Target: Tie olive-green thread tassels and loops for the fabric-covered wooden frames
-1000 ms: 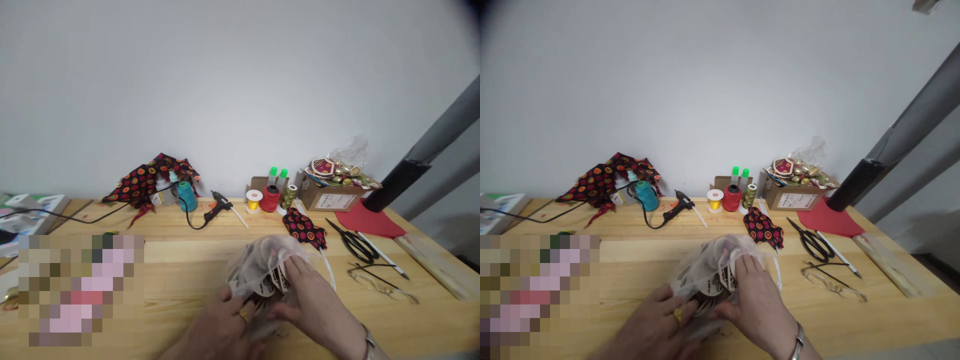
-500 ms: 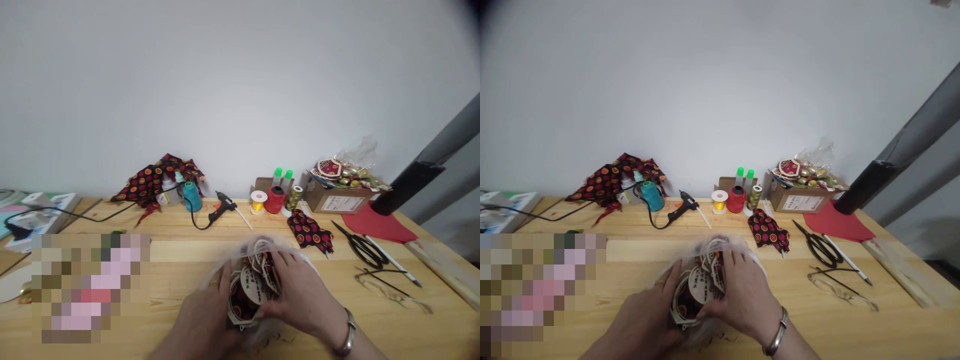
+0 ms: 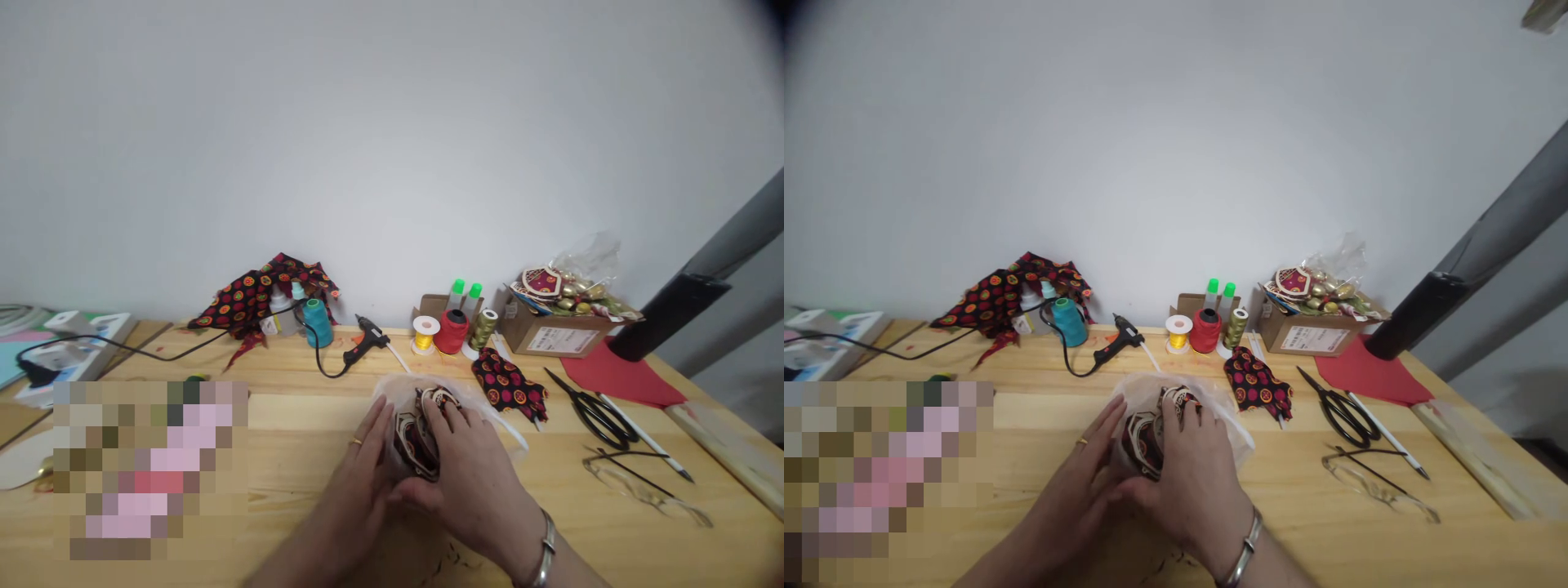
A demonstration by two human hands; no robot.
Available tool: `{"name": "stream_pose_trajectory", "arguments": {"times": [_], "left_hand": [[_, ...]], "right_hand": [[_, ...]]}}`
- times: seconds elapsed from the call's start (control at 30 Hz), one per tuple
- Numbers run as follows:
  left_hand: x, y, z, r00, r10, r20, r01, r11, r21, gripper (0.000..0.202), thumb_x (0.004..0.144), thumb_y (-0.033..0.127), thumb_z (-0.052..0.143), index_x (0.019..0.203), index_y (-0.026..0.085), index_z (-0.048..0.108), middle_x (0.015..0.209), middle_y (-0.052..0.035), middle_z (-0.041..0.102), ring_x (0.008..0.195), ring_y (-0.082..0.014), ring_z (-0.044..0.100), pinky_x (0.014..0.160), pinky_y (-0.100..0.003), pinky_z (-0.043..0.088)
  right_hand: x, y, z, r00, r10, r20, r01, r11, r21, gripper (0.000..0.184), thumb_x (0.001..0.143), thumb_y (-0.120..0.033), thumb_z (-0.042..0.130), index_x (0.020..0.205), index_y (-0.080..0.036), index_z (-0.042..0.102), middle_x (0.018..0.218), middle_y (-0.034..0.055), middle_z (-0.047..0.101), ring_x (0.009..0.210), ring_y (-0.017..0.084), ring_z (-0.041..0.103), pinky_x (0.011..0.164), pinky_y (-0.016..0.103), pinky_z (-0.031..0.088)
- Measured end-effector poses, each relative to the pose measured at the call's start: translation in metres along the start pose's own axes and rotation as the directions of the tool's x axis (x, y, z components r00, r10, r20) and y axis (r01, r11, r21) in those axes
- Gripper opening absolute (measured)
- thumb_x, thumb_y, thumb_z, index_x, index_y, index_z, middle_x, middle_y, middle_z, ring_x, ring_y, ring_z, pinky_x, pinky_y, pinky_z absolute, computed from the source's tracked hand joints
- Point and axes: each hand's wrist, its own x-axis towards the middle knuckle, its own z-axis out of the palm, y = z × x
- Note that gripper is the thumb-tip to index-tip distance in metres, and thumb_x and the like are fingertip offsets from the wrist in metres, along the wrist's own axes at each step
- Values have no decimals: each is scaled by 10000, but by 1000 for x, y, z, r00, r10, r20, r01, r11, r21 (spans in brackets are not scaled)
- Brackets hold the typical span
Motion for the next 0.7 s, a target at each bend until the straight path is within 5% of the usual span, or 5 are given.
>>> {"name": "stream_pose_trajectory", "arguments": {"times": [0.17, 0.3, 0.43, 0.63, 0.7], "left_hand": [[7, 16, 8, 992, -111, 55, 124, 887, -445, 592, 872, 162, 465, 1426, 187, 257, 1301, -182, 570, 1185, -276, 548, 886, -456, 522], [16, 26, 14, 953, -204, 225, 296, 455, -840, 611, 824, 162, 500, 1380, 196, 247, 1173, -154, 657, 1059, -256, 632, 876, -468, 507], [21, 36, 12, 853, -445, 273, 335, 66, -940, 662, 585, -19, 557, 1200, 200, 445, 1065, -98, 701, 989, -248, 657, 853, -372, 506], [16, 47, 12, 681, -716, 158, 194, -31, -980, 403, 577, 43, 635, 950, 185, 587, 900, -26, 700, 836, -216, 678, 727, -321, 521], [15, 49, 12, 671, -709, 219, 246, -66, -967, 287, 622, 142, 713, 897, 156, 631, 843, -44, 709, 846, -233, 671, 748, -334, 511]], "right_hand": [[1, 8, -4, 1000, 7, -14, -6, 996, 85, 861, 626, -702, 650, 1295, -190, 475, 1247, 147, 557, 1094, 361, 501, 922, 503, 382], [0, 15, -11, 999, 29, 21, -31, 988, 149, 751, 674, -624, 670, 1278, -215, 493, 1200, 111, 594, 1080, 331, 511, 911, 466, 396], [1, 20, -15, 998, 44, 48, -53, 981, 184, 686, 719, -597, 642, 1267, -205, 514, 1225, 106, 588, 1108, 316, 504, 933, 445, 390], [0, 18, -14, 998, 38, 40, -45, 984, 172, 682, 714, -550, 658, 1273, -188, 511, 1260, 110, 563, 1143, 323, 484, 965, 460, 376], [-2, 17, -12, 999, 33, 38, -39, 985, 169, 704, 693, -525, 681, 1284, -189, 499, 1264, 112, 557, 1155, 327, 476, 974, 466, 373]]}}
